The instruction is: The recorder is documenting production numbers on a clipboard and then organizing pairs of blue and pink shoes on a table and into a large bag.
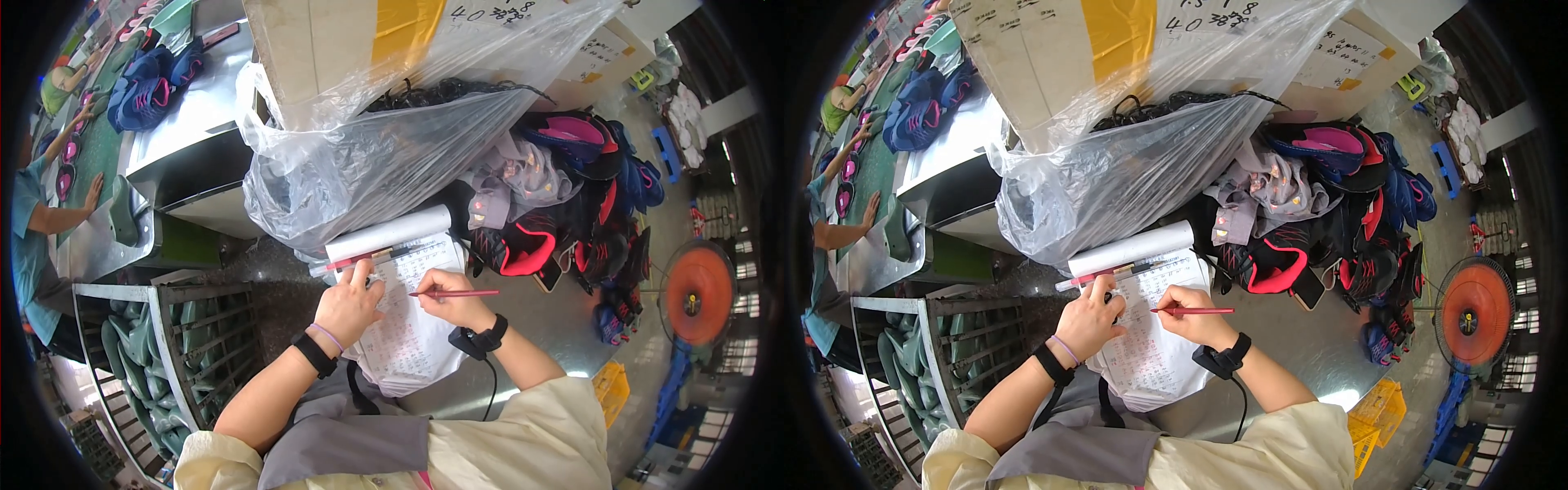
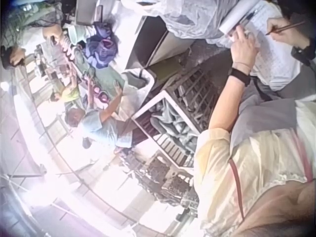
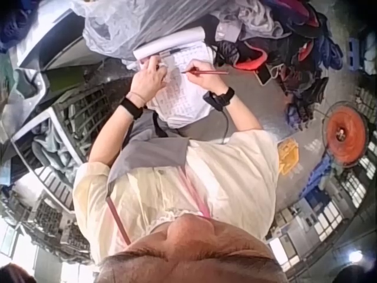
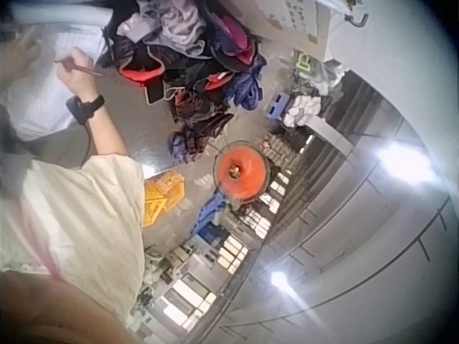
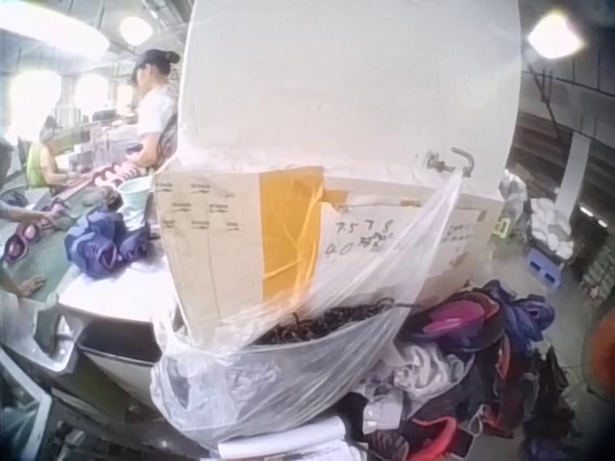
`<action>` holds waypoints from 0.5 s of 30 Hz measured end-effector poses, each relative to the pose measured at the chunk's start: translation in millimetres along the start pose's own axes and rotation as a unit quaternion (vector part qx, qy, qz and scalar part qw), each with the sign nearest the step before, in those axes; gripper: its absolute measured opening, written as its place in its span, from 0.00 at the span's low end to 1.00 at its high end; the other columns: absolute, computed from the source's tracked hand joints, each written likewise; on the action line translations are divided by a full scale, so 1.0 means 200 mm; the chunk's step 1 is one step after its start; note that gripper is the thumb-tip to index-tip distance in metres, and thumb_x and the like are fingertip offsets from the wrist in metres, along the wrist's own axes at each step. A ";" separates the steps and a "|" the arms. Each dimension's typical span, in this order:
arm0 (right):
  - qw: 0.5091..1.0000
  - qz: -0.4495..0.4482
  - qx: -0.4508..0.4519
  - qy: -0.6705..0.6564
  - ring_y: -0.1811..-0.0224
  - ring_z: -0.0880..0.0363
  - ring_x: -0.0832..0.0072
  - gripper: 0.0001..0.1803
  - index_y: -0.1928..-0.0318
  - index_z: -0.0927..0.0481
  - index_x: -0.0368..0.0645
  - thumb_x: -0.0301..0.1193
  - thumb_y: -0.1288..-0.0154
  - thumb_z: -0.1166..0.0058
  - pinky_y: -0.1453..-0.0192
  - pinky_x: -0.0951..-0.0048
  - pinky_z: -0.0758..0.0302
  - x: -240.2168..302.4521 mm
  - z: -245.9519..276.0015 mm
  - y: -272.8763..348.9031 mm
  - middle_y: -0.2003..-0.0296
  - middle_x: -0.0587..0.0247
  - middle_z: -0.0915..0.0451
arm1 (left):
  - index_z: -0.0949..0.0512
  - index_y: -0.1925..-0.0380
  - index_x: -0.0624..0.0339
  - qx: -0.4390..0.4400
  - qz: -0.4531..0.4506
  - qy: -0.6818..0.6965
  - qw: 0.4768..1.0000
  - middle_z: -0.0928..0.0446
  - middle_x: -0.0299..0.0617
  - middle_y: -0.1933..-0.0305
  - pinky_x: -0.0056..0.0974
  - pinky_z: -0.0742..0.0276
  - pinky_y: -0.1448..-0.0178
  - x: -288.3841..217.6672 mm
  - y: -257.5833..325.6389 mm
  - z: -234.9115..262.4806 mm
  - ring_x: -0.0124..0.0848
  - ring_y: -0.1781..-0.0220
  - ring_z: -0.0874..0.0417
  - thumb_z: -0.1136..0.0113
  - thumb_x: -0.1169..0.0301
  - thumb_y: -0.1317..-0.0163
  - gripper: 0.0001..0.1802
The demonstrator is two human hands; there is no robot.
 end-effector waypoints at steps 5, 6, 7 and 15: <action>0.989 -0.114 -0.036 -0.090 0.79 0.29 0.83 0.05 0.74 0.27 0.38 0.24 0.48 0.44 0.74 0.78 0.31 -0.09 0.00 0.01 0.81 0.66 0.25 | 0.27 0.68 0.54 -0.005 -0.003 0.002 1.000 0.38 0.43 0.51 0.38 0.24 0.57 0.00 0.00 0.00 0.39 0.52 0.27 0.32 0.61 0.57 0.18; 0.989 -0.115 -0.036 -0.091 0.79 0.29 0.83 0.05 0.74 0.27 0.38 0.24 0.48 0.44 0.74 0.78 0.31 -0.09 0.00 0.01 0.81 0.66 0.25 | 0.27 0.68 0.54 -0.005 -0.003 0.003 1.000 0.38 0.43 0.52 0.38 0.24 0.57 0.00 0.00 0.00 0.39 0.52 0.27 0.32 0.61 0.57 0.18; 0.998 -0.049 -0.036 -0.032 0.79 0.29 0.81 0.05 0.75 0.28 0.38 0.24 0.49 0.44 0.74 0.77 0.31 -0.04 0.00 0.00 0.81 0.65 0.25 | 0.27 0.68 0.54 -0.005 -0.004 0.003 1.000 0.38 0.43 0.52 0.38 0.24 0.57 0.00 0.00 0.00 0.39 0.52 0.27 0.32 0.61 0.57 0.18; 0.997 0.048 -0.046 0.048 0.82 0.29 0.75 0.07 0.77 0.29 0.38 0.24 0.50 0.43 0.75 0.74 0.32 0.05 -0.01 0.00 0.82 0.61 0.27 | 0.27 0.68 0.53 -0.012 -0.007 0.003 1.000 0.38 0.43 0.52 0.38 0.24 0.58 0.00 0.00 0.00 0.39 0.52 0.27 0.32 0.62 0.58 0.18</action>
Point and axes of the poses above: each hand's wrist, its own y-axis away from the middle knuckle, its own z-axis out of the back of the hand, x = y × z, the point moved 9 cm from there along -y, towards the middle knuckle
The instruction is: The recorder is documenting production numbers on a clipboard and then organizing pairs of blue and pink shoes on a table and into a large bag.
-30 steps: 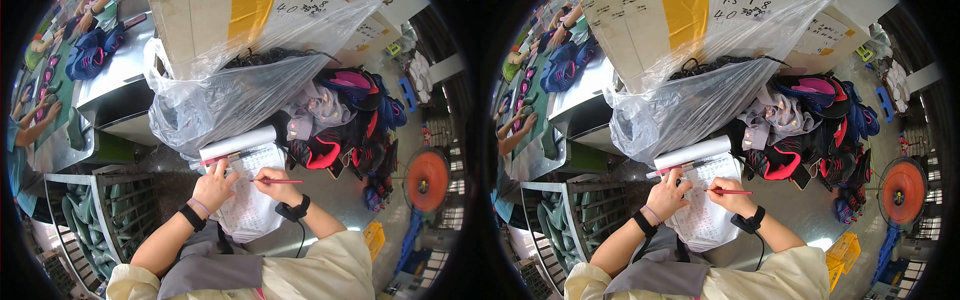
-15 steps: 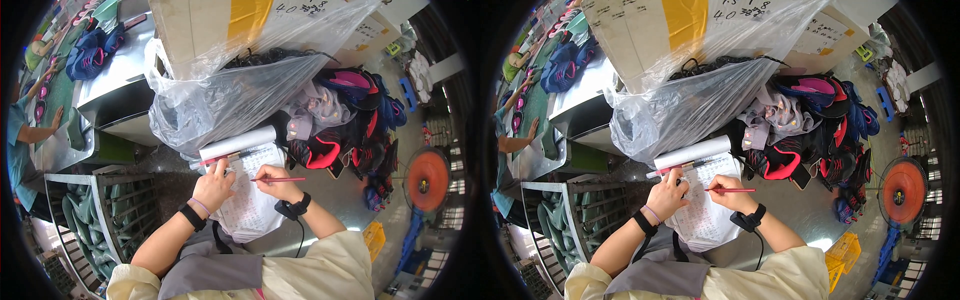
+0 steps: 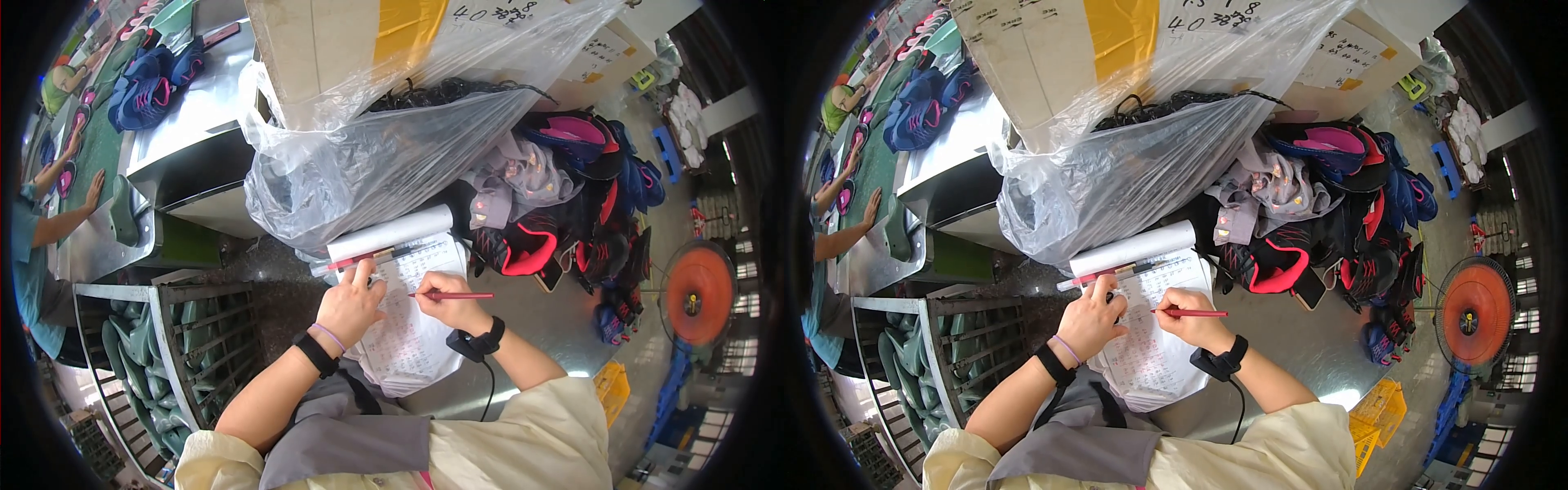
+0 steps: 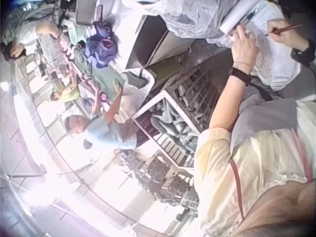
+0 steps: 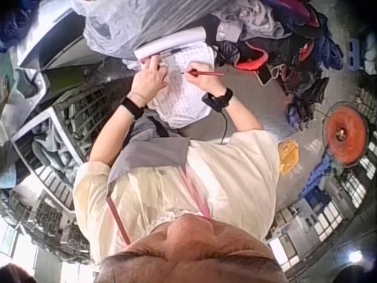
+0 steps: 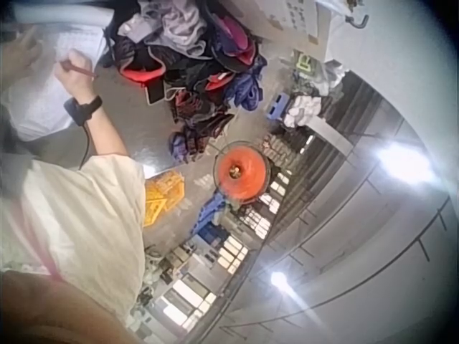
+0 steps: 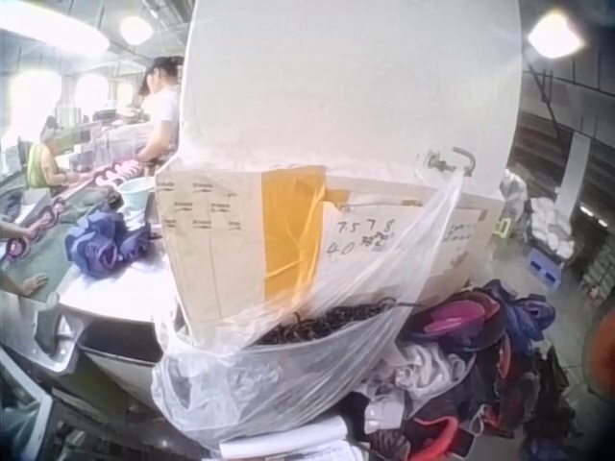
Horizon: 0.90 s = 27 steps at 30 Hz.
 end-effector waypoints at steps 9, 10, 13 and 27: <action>1.000 -0.007 0.001 -0.008 0.81 0.30 0.75 0.07 0.77 0.29 0.38 0.24 0.50 0.43 0.75 0.74 0.32 0.00 0.00 0.00 0.81 0.61 0.27 | 0.27 0.68 0.53 0.000 -0.001 -0.006 1.000 0.37 0.43 0.52 0.38 0.24 0.58 0.00 0.00 0.00 0.39 0.52 0.27 0.32 0.62 0.58 0.18; 1.000 0.000 0.004 -0.002 0.81 0.30 0.76 0.07 0.77 0.29 0.38 0.24 0.49 0.43 0.75 0.75 0.32 0.00 0.00 0.00 0.81 0.62 0.27 | 0.27 0.68 0.53 0.002 0.002 -0.008 1.000 0.37 0.43 0.52 0.38 0.24 0.58 0.00 0.00 0.00 0.39 0.52 0.27 0.32 0.62 0.58 0.18; 0.996 -0.053 -0.001 -0.070 0.81 0.30 0.80 0.07 0.76 0.29 0.38 0.26 0.46 0.45 0.76 0.77 0.32 -0.07 0.01 0.01 0.81 0.66 0.27 | 0.27 0.69 0.53 0.002 0.002 -0.007 1.000 0.37 0.43 0.52 0.38 0.24 0.58 0.00 0.00 0.00 0.39 0.52 0.27 0.32 0.61 0.58 0.18; 0.948 -0.125 -0.026 -0.292 0.81 0.31 0.86 0.06 0.74 0.30 0.38 0.26 0.43 0.47 0.76 0.81 0.33 -0.15 0.02 0.03 0.82 0.69 0.27 | 0.27 0.69 0.54 -0.008 -0.001 0.007 1.000 0.37 0.42 0.52 0.38 0.24 0.59 0.01 0.00 0.00 0.39 0.53 0.27 0.32 0.61 0.58 0.18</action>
Point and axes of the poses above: each hand's wrist, its own y-axis away from the middle knuckle, its own z-axis out of the back of the hand, x = y × z, the point moved 9 cm from there along -y, towards the middle knuckle
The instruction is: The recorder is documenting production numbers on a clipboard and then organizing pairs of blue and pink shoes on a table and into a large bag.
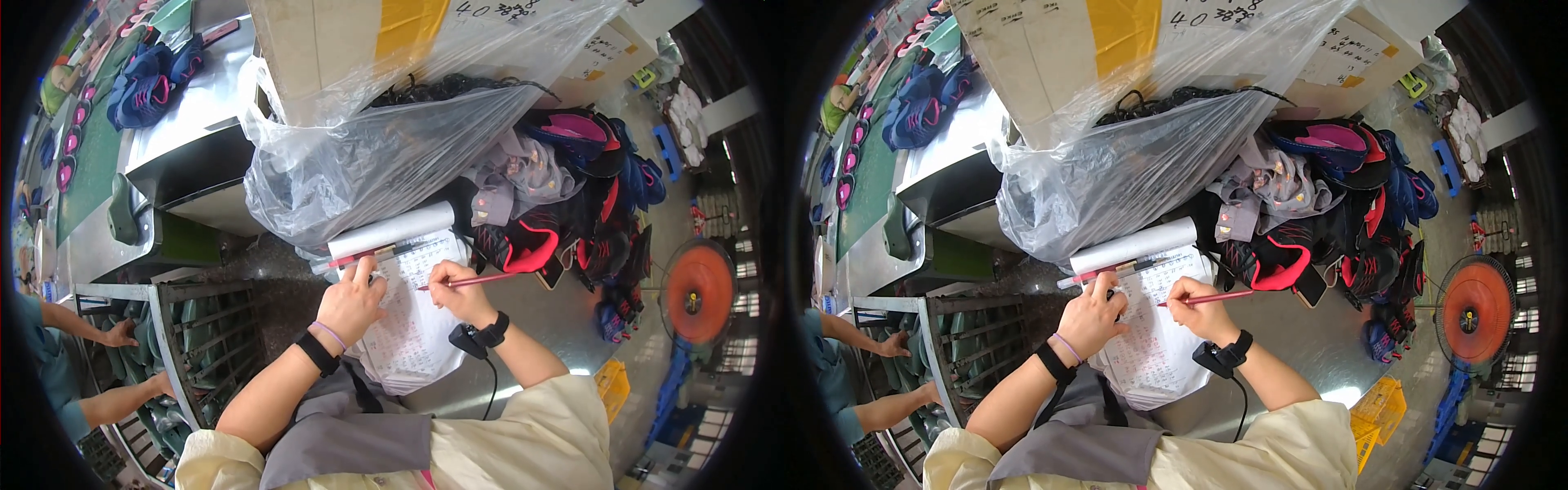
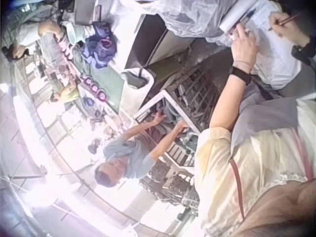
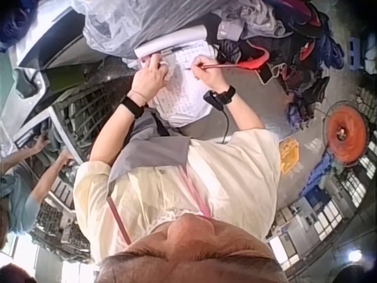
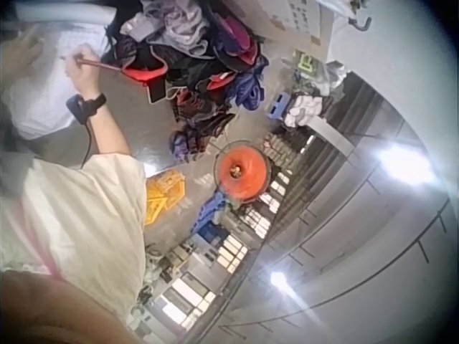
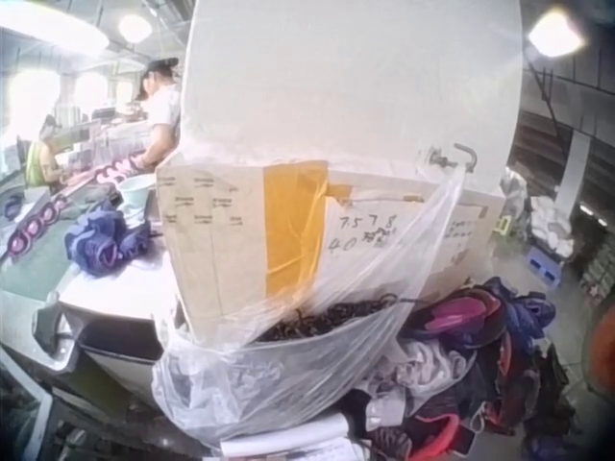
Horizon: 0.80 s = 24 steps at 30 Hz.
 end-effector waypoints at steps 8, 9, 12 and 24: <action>0.958 0.109 0.027 0.265 0.82 0.31 0.79 0.06 0.77 0.29 0.38 0.23 0.51 0.45 0.76 0.76 0.34 0.09 -0.09 0.00 0.82 0.63 0.28 | 0.27 0.69 0.55 -0.006 -0.004 0.001 1.000 0.37 0.43 0.52 0.38 0.24 0.58 0.00 0.00 0.00 0.39 0.52 0.27 0.32 0.61 0.59 0.18; 0.955 0.118 0.028 0.272 0.82 0.31 0.78 0.06 0.77 0.29 0.39 0.23 0.51 0.45 0.76 0.75 0.33 0.10 -0.09 0.00 0.82 0.62 0.28 | 0.27 0.69 0.55 -0.006 -0.004 0.001 1.000 0.37 0.43 0.52 0.38 0.24 0.58 0.00 0.00 0.00 0.39 0.52 0.27 0.31 0.61 0.59 0.19; 0.944 0.130 0.025 0.303 0.82 0.30 0.74 0.07 0.78 0.30 0.39 0.23 0.51 0.44 0.76 0.74 0.33 0.12 -0.11 0.00 0.82 0.62 0.28 | 0.27 0.69 0.55 -0.005 -0.004 -0.001 1.000 0.37 0.43 0.52 0.38 0.24 0.57 0.00 0.00 0.00 0.40 0.52 0.27 0.31 0.61 0.59 0.19; 0.941 0.136 0.025 0.310 0.82 0.30 0.72 0.07 0.77 0.30 0.39 0.24 0.51 0.44 0.76 0.73 0.33 0.14 -0.12 0.01 0.82 0.60 0.29 | 0.27 0.69 0.55 0.001 -0.001 -0.006 1.000 0.37 0.43 0.52 0.38 0.24 0.57 -0.01 0.00 0.00 0.39 0.52 0.27 0.31 0.61 0.59 0.19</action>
Point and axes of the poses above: each hand's wrist, its own y-axis away from the middle knuckle, its own z-axis out of the back of the hand, x = y × z, the point moved 9 cm from there along -y, towards the middle knuckle
